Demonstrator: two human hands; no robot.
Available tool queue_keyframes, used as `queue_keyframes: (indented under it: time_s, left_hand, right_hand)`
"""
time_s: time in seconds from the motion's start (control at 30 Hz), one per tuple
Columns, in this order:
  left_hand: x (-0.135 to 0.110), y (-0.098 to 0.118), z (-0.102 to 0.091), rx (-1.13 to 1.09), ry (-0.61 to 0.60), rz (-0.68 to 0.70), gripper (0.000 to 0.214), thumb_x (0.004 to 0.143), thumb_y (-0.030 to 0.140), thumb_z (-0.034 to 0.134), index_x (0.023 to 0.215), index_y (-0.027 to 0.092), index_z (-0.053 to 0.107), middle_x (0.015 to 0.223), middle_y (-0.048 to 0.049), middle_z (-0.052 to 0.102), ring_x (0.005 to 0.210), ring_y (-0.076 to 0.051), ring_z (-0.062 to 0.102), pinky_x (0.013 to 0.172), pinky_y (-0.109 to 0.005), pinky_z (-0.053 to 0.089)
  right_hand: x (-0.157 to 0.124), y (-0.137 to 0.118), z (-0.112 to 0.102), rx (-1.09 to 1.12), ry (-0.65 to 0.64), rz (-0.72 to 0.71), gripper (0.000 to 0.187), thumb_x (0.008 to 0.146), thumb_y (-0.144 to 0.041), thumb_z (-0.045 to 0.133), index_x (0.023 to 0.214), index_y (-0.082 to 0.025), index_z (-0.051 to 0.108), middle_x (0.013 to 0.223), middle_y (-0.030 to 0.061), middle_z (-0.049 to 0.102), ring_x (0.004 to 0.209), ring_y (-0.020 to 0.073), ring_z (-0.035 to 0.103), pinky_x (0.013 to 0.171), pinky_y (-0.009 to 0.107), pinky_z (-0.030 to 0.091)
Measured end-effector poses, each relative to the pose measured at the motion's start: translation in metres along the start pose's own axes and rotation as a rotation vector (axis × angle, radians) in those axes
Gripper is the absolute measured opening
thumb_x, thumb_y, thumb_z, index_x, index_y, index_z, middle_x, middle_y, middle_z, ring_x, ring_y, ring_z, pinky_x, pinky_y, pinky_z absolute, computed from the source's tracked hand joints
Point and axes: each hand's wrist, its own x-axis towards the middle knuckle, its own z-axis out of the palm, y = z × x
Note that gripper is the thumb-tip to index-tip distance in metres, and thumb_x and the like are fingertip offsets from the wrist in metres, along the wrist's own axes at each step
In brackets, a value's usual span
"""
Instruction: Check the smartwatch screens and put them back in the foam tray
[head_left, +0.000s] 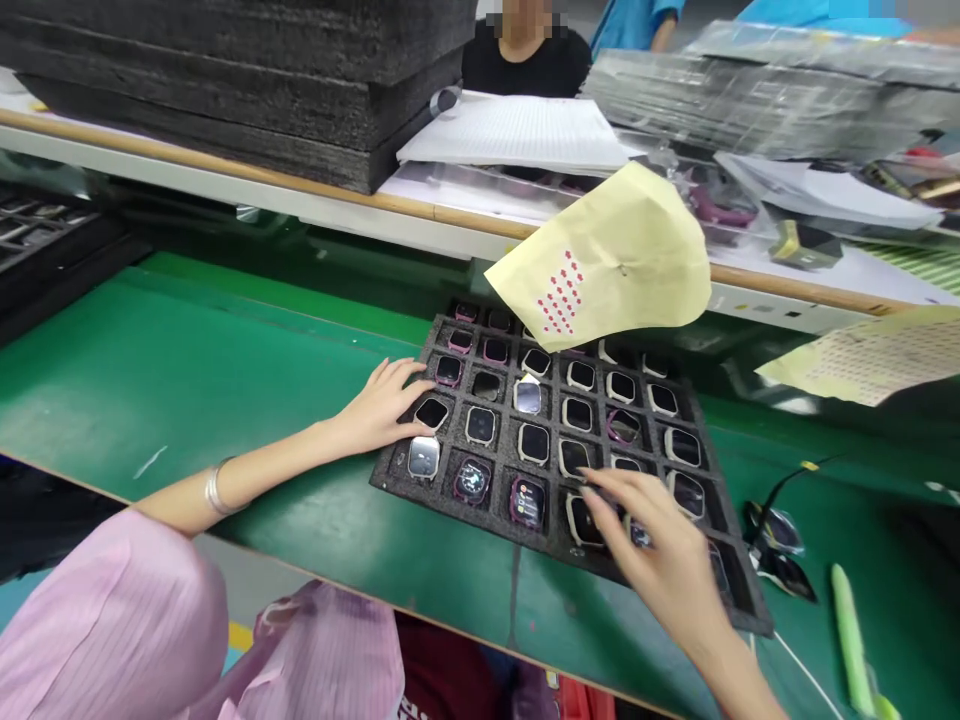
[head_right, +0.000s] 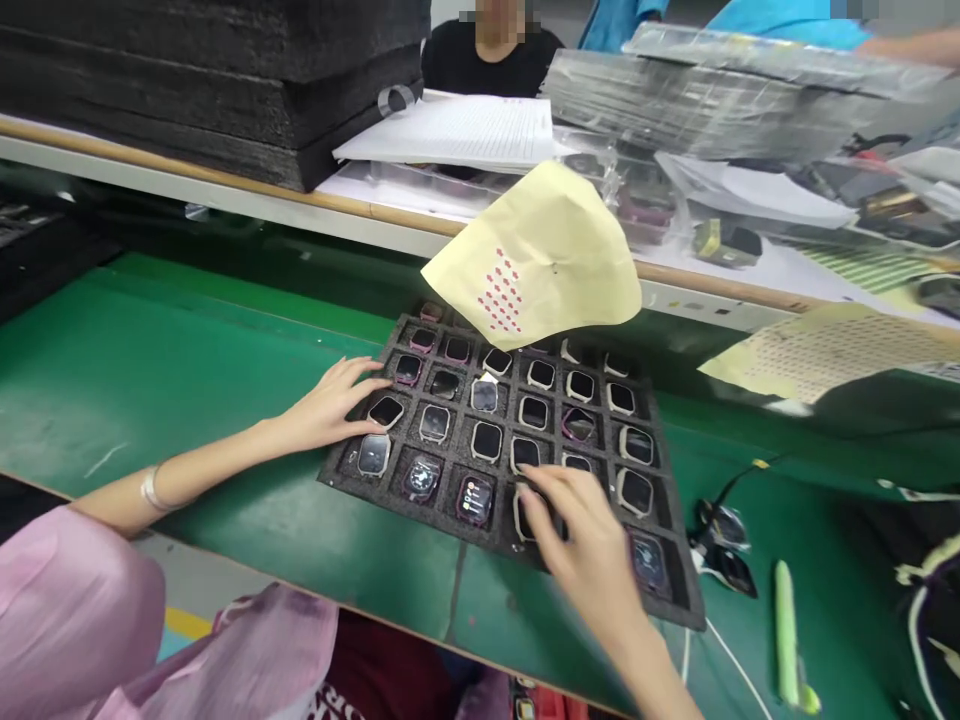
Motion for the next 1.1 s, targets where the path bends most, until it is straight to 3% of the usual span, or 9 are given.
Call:
queue_keyframes:
  time_s: [0.13, 0.2, 0.37, 0.47, 0.63, 0.73, 0.83, 1.0, 1.1]
  left_hand:
    - [0.021, -0.001, 0.009, -0.008, -0.032, -0.022, 0.059, 0.08, 0.049, 0.066, 0.125, 0.016, 0.048, 0.136, -0.0188, 0.043, 0.132, -0.038, 0.033, 0.108, -0.063, 0.026]
    - [0.02, 0.003, 0.01, 0.021, -0.007, -0.018, 0.058, 0.081, 0.047, 0.066, 0.125, 0.014, 0.047, 0.136, -0.0194, 0.042, 0.133, -0.039, 0.03, 0.108, -0.062, 0.026]
    - [-0.005, 0.019, -0.003, 0.069, 0.038, 0.003, 0.042, 0.087, 0.048, 0.057, 0.111, 0.013, 0.051, 0.115, -0.0138, 0.057, 0.106, -0.03, 0.052, 0.086, -0.044, 0.043]
    - [-0.022, 0.036, -0.003, 0.156, -0.046, -0.01, 0.028, 0.095, 0.04, 0.045, 0.097, 0.014, 0.054, 0.091, -0.0088, 0.063, 0.084, -0.026, 0.055, 0.073, -0.039, 0.041]
    - [-0.029, 0.055, 0.014, 0.267, -0.055, -0.097, 0.023, 0.094, 0.032, 0.048, 0.096, 0.011, 0.056, 0.088, -0.0121, 0.062, 0.083, -0.028, 0.057, 0.073, -0.039, 0.04]
    - [-0.029, 0.057, 0.018, 0.04, -0.016, -0.165, 0.024, 0.09, 0.032, 0.057, 0.105, 0.013, 0.054, 0.094, -0.0095, 0.062, 0.087, -0.025, 0.058, 0.077, -0.036, 0.042]
    - [-0.032, 0.055, 0.018, -0.281, 0.017, -0.193, 0.018, 0.085, 0.032, 0.064, 0.092, 0.016, 0.058, 0.086, -0.0033, 0.061, 0.081, -0.02, 0.057, 0.075, -0.032, 0.042]
    - [-0.032, 0.059, 0.015, -0.792, 0.106, -0.225, 0.02, 0.077, 0.032, 0.073, 0.077, 0.015, 0.063, 0.093, -0.0063, 0.061, 0.089, -0.019, 0.058, 0.078, -0.03, 0.044]
    - [-0.024, 0.066, 0.012, -1.228, 0.084, -0.324, 0.022, 0.078, 0.033, 0.072, 0.081, 0.013, 0.064, 0.094, -0.0086, 0.065, 0.085, -0.019, 0.063, 0.08, -0.031, 0.048]
  right_hand:
    - [0.033, -0.036, 0.037, 0.065, -0.346, -0.198, 0.021, 0.097, -0.017, 0.046, 0.112, -0.014, 0.06, 0.105, 0.0119, 0.06, 0.095, 0.0256, 0.055, 0.083, 0.042, 0.05]
    - [0.041, -0.046, 0.052, -0.016, -0.435, -0.228, 0.022, 0.095, -0.014, 0.049, 0.114, -0.011, 0.059, 0.105, 0.0136, 0.06, 0.094, 0.0278, 0.054, 0.084, 0.045, 0.05]
    - [0.047, -0.052, 0.066, -0.098, -0.496, -0.157, 0.022, 0.092, -0.012, 0.054, 0.112, -0.008, 0.059, 0.098, 0.0145, 0.06, 0.09, 0.0292, 0.057, 0.081, 0.046, 0.052]
    - [0.047, -0.047, 0.068, 0.063, -0.508, -0.06, 0.028, 0.091, -0.013, 0.057, 0.119, -0.011, 0.055, 0.103, 0.0126, 0.058, 0.09, 0.0263, 0.061, 0.079, 0.041, 0.053]
    - [0.049, -0.045, 0.075, 0.308, -0.447, 0.107, 0.028, 0.086, -0.019, 0.068, 0.112, -0.016, 0.059, 0.096, 0.0073, 0.06, 0.084, 0.023, 0.062, 0.075, 0.035, 0.051]
    - [0.048, -0.047, 0.079, 0.399, -0.438, 0.138, 0.016, 0.086, -0.022, 0.068, 0.101, -0.017, 0.065, 0.084, 0.0039, 0.06, 0.072, 0.019, 0.058, 0.066, 0.031, 0.048]
    - [0.044, -0.048, 0.08, 0.504, -0.392, 0.131, 0.009, 0.088, -0.024, 0.065, 0.093, -0.018, 0.066, 0.08, 0.0029, 0.059, 0.067, 0.0169, 0.054, 0.062, 0.028, 0.045]
    - [0.045, -0.045, 0.071, 0.835, -0.337, 0.132, 0.013, 0.091, -0.031, 0.062, 0.095, -0.019, 0.062, 0.097, 0.0065, 0.064, 0.092, 0.0207, 0.059, 0.083, 0.035, 0.049]
    - [0.048, -0.044, 0.068, 1.151, -0.353, 0.262, 0.018, 0.089, -0.035, 0.063, 0.093, -0.018, 0.058, 0.097, 0.0073, 0.066, 0.094, 0.0213, 0.064, 0.086, 0.038, 0.052]
